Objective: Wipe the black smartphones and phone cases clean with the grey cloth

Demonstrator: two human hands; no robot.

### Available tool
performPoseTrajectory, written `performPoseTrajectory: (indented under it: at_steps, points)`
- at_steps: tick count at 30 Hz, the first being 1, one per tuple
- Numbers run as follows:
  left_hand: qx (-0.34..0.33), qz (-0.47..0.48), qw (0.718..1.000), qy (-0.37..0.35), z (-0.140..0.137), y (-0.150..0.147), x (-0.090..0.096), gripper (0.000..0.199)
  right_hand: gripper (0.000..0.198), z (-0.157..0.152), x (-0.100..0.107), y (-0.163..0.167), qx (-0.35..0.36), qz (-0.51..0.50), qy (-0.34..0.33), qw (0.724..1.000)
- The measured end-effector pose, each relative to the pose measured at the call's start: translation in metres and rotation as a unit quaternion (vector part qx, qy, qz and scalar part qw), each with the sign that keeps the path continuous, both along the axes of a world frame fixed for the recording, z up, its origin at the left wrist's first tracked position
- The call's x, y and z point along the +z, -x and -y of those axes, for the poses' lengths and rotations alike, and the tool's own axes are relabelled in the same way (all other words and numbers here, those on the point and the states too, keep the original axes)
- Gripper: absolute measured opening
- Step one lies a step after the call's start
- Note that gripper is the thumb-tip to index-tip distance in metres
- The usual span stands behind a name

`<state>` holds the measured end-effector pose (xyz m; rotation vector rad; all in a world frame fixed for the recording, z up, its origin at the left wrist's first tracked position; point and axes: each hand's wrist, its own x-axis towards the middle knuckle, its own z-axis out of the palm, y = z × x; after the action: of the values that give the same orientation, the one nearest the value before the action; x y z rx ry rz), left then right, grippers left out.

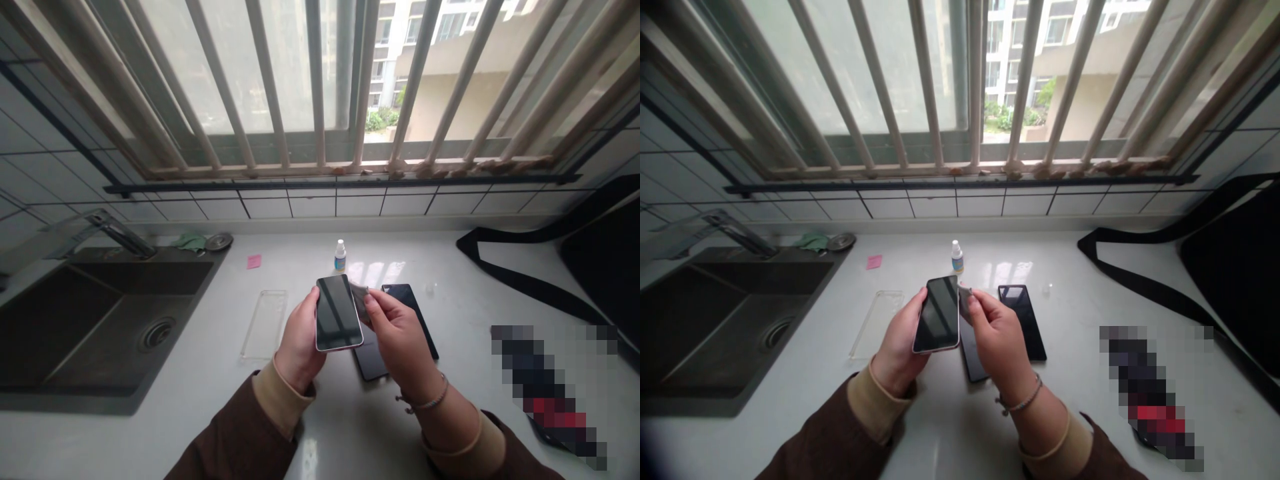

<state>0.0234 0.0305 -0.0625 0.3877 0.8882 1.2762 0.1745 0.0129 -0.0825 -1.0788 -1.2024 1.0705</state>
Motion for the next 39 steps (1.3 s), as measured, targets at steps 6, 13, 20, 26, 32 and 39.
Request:
performPoseTrajectory:
  at_steps: [6,13,20,26,32,39]
  points:
    - [0.124,-0.031,0.991,-0.042,-0.009,0.006,-0.005,0.035,0.036,0.012,0.012,0.005,0.062,0.027,-0.024,0.997]
    - [0.275,-0.053,0.959,-0.045,-0.024,0.018,-0.008,0.036,0.036,0.016,0.012,0.007,0.071,0.008,0.010,0.997]
    - [0.228,-0.059,0.961,-0.143,-0.010,0.010,0.006,0.077,0.045,0.012,0.010,0.018,0.119,-0.227,0.185,0.949]
    - [0.272,-0.116,0.936,-0.192,-0.004,0.004,0.003,0.075,0.047,0.013,0.017,0.024,0.139,-0.291,0.234,0.917]
    - [0.305,-0.188,0.918,-0.167,-0.002,0.005,0.006,0.073,0.038,0.020,0.010,0.027,0.247,-0.274,0.250,0.895]
    - [0.219,-0.081,0.971,-0.061,-0.018,0.023,0.013,0.066,0.034,0.015,0.012,0.017,0.256,-0.289,0.244,0.890]
